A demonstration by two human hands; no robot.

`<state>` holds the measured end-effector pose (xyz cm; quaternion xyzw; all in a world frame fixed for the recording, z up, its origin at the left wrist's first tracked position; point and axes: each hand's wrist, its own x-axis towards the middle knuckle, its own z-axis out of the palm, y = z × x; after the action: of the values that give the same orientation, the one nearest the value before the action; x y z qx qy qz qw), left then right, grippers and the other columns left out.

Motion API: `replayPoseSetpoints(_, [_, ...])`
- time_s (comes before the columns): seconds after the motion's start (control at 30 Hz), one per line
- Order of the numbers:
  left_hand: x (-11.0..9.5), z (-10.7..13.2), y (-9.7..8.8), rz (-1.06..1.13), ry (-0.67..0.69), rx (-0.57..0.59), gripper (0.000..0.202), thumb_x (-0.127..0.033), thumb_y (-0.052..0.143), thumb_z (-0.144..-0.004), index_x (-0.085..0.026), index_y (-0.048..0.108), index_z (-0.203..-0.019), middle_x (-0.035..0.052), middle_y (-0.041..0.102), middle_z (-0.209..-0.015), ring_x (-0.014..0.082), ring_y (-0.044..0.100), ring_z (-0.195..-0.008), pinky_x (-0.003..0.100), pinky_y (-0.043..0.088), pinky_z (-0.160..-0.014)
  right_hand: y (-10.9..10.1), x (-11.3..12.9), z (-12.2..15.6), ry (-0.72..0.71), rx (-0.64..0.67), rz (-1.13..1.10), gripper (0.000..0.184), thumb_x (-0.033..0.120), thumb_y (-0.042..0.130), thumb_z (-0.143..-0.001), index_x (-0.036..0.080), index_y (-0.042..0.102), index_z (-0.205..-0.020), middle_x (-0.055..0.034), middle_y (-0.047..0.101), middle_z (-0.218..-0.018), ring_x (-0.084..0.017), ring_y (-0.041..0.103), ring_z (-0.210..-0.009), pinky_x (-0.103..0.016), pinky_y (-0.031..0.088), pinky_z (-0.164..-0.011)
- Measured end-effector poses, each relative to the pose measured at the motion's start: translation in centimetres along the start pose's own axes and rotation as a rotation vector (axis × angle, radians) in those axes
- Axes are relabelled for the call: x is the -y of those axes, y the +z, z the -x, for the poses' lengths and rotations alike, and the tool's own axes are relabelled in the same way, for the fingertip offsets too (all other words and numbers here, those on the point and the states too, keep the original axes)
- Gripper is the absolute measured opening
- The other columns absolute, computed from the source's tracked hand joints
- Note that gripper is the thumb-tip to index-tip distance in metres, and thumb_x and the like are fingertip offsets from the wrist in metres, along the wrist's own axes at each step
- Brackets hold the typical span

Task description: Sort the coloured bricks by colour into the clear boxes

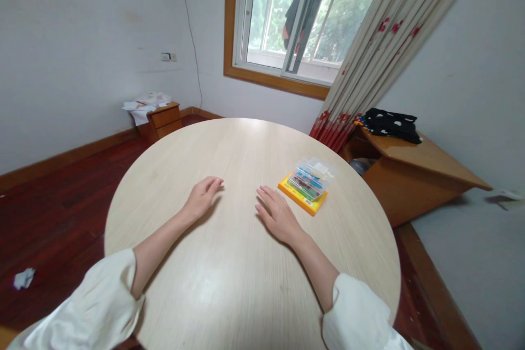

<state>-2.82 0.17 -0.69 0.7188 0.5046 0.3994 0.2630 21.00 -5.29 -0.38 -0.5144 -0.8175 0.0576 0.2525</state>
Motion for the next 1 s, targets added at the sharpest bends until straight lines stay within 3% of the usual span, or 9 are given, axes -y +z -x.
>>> replayPoseSetpoints(0.1, [0.4,-0.7,-0.5,0.05,-0.081,-0.136,0.04,-0.047,0.038,-0.079,-0.017,0.053,-0.057,0.0023,0.055,-0.057,0.0155,0.053,-0.06,0.028,0.041,-0.061,-1.0,-0.4,-0.3,-0.038,-0.28,-0.046,0.03,0.031,0.038,-0.091,0.017,0.065,-0.088,-0.0103,0.069,-0.092,-0.02,0.061,-0.089,-0.037,0.046,-0.082])
replayPoseSetpoints(0.2, [0.1,-0.7,-0.5,0.1,-0.101,-0.143,0.039,-0.046,0.042,-0.075,-0.019,0.041,-0.046,-0.0036,0.04,-0.044,0.0112,0.04,-0.047,0.025,0.033,-0.052,-3.0,-0.8,-0.2,-0.029,-0.537,0.006,0.028,0.03,0.04,-0.089,0.02,0.058,-0.07,-0.0054,0.064,-0.07,-0.018,0.059,-0.071,-0.035,0.046,-0.071])
replayPoseSetpoints(0.33, [-0.8,-0.4,-0.3,0.172,-0.095,-0.105,0.036,-0.044,0.047,-0.073,-0.019,0.039,-0.047,-0.0052,0.038,-0.043,0.0097,0.037,-0.045,0.023,0.031,-0.05,-6.1,-2.0,0.5,0.087,-0.894,0.129,0.019,0.033,0.043,-0.085,0.021,0.054,-0.074,-0.0047,0.061,-0.075,-0.02,0.057,-0.074,-0.038,0.044,-0.074])
replayPoseSetpoints(0.47, [-1.1,-0.5,-0.2,0.229,-0.113,-0.132,0.029,-0.04,0.051,-0.072,-0.019,0.043,-0.054,-0.0051,0.043,-0.045,0.0097,0.041,-0.046,0.022,0.033,-0.049,-8.1,-4.6,1.2,0.408,-1.209,0.06,0.017,0.029,0.038,-0.082,0.019,0.05,-0.088,-0.0065,0.054,-0.087,-0.02,0.053,-0.081,-0.034,0.042,-0.071])
replayPoseSetpoints(0.53, [-1.0,-0.5,-0.1,0.254,-0.123,-0.151,0.025,-0.038,0.052,-0.072,-0.018,0.045,-0.058,-0.0056,0.044,-0.046,0.0094,0.042,-0.045,0.021,0.033,-0.048,-8.5,-6.4,1.5,0.615,-1.15,-0.007,0.019,0.024,0.037,-0.078,0.018,0.047,-0.093,-0.0064,0.053,-0.089,-0.019,0.053,-0.081,-0.032,0.042,-0.071])
replayPoseSetpoints(0.63, [-0.9,-0.5,-0.1,0.274,-0.141,-0.162,0.021,-0.037,0.052,-0.071,-0.018,0.046,-0.063,-0.0065,0.043,-0.046,0.0089,0.041,-0.043,0.021,0.031,-0.045,-8.3,-8.6,2.1,0.935,-0.709,-0.009,0.024,0.022,0.039,-0.075,0.018,0.048,-0.096,-0.006,0.057,-0.08,-0.021,0.055,-0.076,-0.033,0.041,-0.069])
replayPoseSetpoints(0.7, [-0.9,-0.5,-0.1,0.271,-0.145,-0.161,0.021,-0.037,0.052,-0.071,-0.018,0.047,-0.063,-0.0064,0.043,-0.047,0.0089,0.041,-0.043,0.02,0.031,-0.045,-7.9,-9.3,2.3,1.035,-0.451,0.044,0.028,0.024,0.041,-0.076,0.016,0.049,-0.102,-0.0095,0.061,-0.081,-0.025,0.057,-0.078,-0.034,0.04,-0.067])
replayPoseSetpoints(0.8, [-1.0,-0.4,-0.1,0.248,-0.135,-0.154,0.024,-0.038,0.053,-0.071,-0.018,0.046,-0.059,-0.0057,0.043,-0.047,0.009,0.041,-0.044,0.021,0.031,-0.046,-7.1,-9.4,2.3,1.045,-0.278,0.101,0.033,0.026,0.041,-0.08,0.015,0.049,-0.11,-0.0135,0.065,-0.088,-0.027,0.061,-0.084,-0.034,0.041,-0.067])
replayPoseSetpoints(1.0, [-1.1,-0.3,0.0,0.213,-0.101,-0.129,0.028,-0.041,0.052,-0.071,-0.018,0.045,-0.055,-0.0055,0.042,-0.046,0.009,0.04,-0.045,0.021,0.031,-0.047,-5.5,-9.0,1.6,0.912,-0.234,0.138,0.034,0.03,0.038,-0.085,0.014,0.051,-0.112,-0.0126,0.066,-0.092,-0.025,0.062,-0.087,-0.032,0.042,-0.068])
